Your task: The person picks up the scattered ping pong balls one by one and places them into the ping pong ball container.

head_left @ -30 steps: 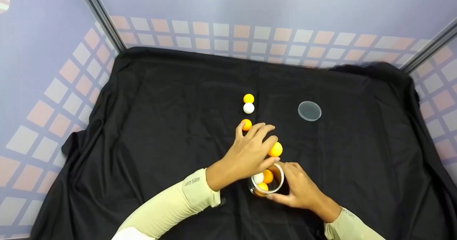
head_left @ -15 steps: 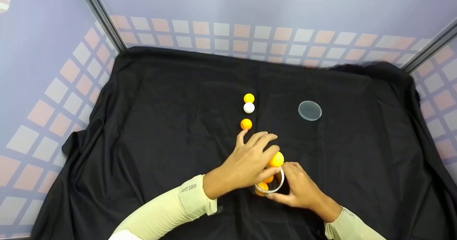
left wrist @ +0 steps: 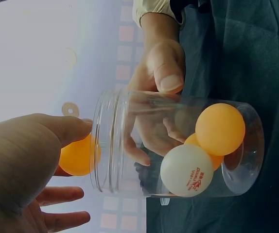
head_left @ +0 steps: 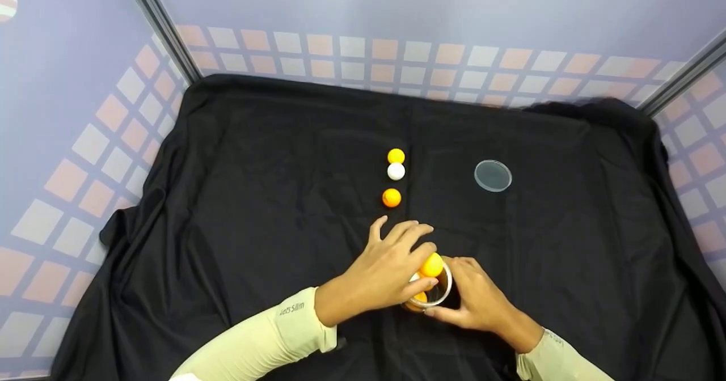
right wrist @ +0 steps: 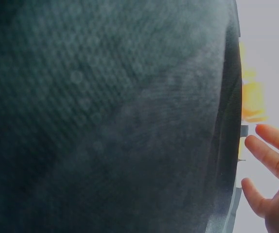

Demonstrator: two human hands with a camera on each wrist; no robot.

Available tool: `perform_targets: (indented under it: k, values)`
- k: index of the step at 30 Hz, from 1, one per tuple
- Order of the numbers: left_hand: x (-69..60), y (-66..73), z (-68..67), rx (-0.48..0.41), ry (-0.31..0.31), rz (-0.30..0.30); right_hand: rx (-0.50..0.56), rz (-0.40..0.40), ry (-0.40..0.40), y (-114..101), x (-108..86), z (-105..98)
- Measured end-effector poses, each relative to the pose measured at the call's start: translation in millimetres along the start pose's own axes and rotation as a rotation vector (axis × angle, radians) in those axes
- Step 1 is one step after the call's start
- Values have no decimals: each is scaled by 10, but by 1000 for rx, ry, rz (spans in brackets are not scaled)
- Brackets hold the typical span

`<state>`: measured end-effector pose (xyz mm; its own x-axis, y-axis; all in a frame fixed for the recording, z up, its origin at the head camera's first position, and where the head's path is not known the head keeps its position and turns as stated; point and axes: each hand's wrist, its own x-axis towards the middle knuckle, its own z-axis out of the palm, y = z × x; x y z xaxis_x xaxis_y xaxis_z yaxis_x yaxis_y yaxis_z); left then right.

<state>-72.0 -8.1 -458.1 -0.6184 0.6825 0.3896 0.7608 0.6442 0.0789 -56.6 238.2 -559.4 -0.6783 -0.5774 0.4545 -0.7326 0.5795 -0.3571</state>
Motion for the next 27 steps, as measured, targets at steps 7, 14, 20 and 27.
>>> perform_targets:
  k: [7, 14, 20, 27]
  values:
    - [-28, 46, -15, -23, -10, 2, -4, -19, 14, 2, 9, -10]
    - [-62, 77, -32, -39, -37, -1, -4, -21, 14, -1, 9, -7]
    - [-79, 94, -29, -38, -55, 6, -2, -18, 15, 6, -1, -6]
    - [-96, 115, -9, -29, -56, 15, -5, -12, 7, 13, -1, -15]
